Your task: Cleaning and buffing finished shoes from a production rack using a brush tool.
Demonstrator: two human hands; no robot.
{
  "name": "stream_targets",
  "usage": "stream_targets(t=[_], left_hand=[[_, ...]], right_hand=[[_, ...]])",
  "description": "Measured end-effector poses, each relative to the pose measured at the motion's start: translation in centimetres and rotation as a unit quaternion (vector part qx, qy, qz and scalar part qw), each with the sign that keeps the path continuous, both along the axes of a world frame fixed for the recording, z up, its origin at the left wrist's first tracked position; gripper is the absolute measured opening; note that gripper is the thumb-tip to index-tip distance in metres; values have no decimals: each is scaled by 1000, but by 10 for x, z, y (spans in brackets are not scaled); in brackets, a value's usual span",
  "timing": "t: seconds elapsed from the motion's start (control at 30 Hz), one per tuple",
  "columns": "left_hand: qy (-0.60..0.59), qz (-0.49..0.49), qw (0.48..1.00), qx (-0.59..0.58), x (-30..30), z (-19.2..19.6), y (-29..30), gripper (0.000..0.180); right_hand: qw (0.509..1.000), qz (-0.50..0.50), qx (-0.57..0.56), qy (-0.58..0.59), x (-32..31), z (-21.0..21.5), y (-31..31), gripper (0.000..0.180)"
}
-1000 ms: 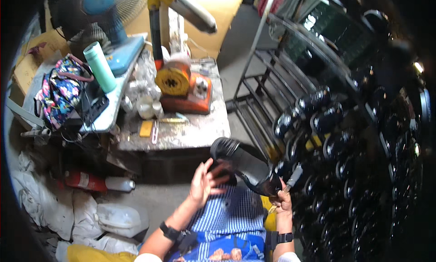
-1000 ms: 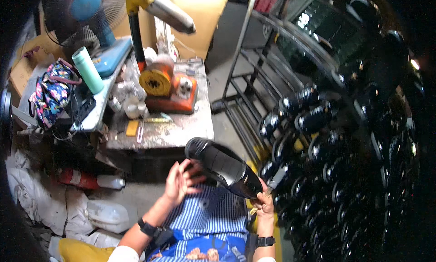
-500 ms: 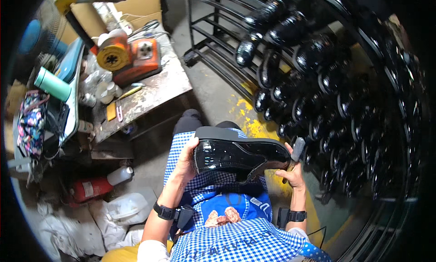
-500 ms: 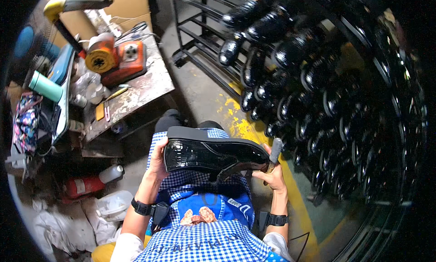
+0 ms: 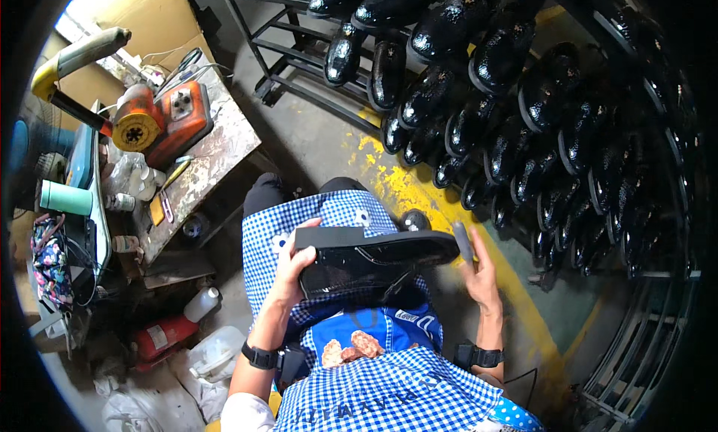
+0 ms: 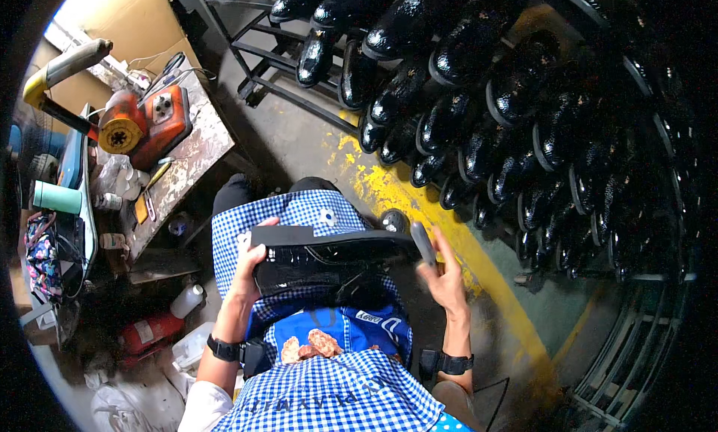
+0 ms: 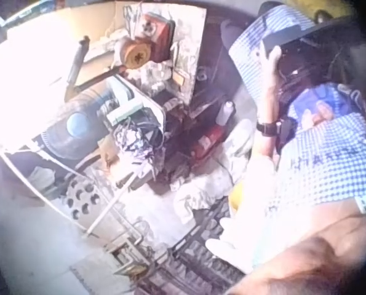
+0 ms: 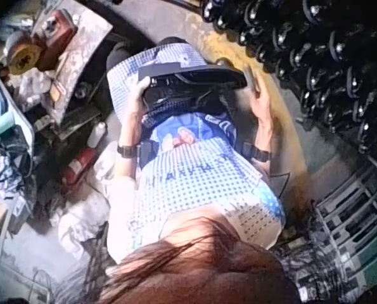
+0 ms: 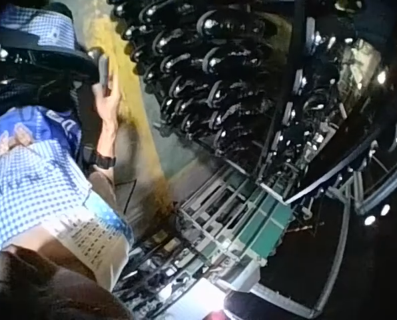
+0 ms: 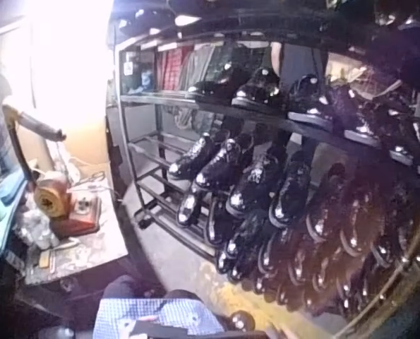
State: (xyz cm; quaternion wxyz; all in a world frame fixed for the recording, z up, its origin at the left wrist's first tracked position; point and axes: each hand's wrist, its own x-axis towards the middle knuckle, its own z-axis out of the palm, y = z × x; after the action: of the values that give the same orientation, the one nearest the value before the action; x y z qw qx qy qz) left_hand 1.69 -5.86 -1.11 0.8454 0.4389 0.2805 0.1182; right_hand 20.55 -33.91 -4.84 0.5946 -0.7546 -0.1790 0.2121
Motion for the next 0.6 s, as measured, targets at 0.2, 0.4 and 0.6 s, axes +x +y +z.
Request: stream_targets(t=[0.2, 0.4, 0.6], left_hand=[[10, 137, 975, 178, -24, -8, -19, 68], [44, 198, 960, 195, -42, -31, -32, 68], [33, 177, 950, 256, -44, -34, -31, 70]], right_hand=[[982, 39, -125, -137, -9, 36, 34, 36], [919, 244, -66, -301, -53, 51, 83, 38], [926, 176, -186, -279, -32, 42, 95, 35]])
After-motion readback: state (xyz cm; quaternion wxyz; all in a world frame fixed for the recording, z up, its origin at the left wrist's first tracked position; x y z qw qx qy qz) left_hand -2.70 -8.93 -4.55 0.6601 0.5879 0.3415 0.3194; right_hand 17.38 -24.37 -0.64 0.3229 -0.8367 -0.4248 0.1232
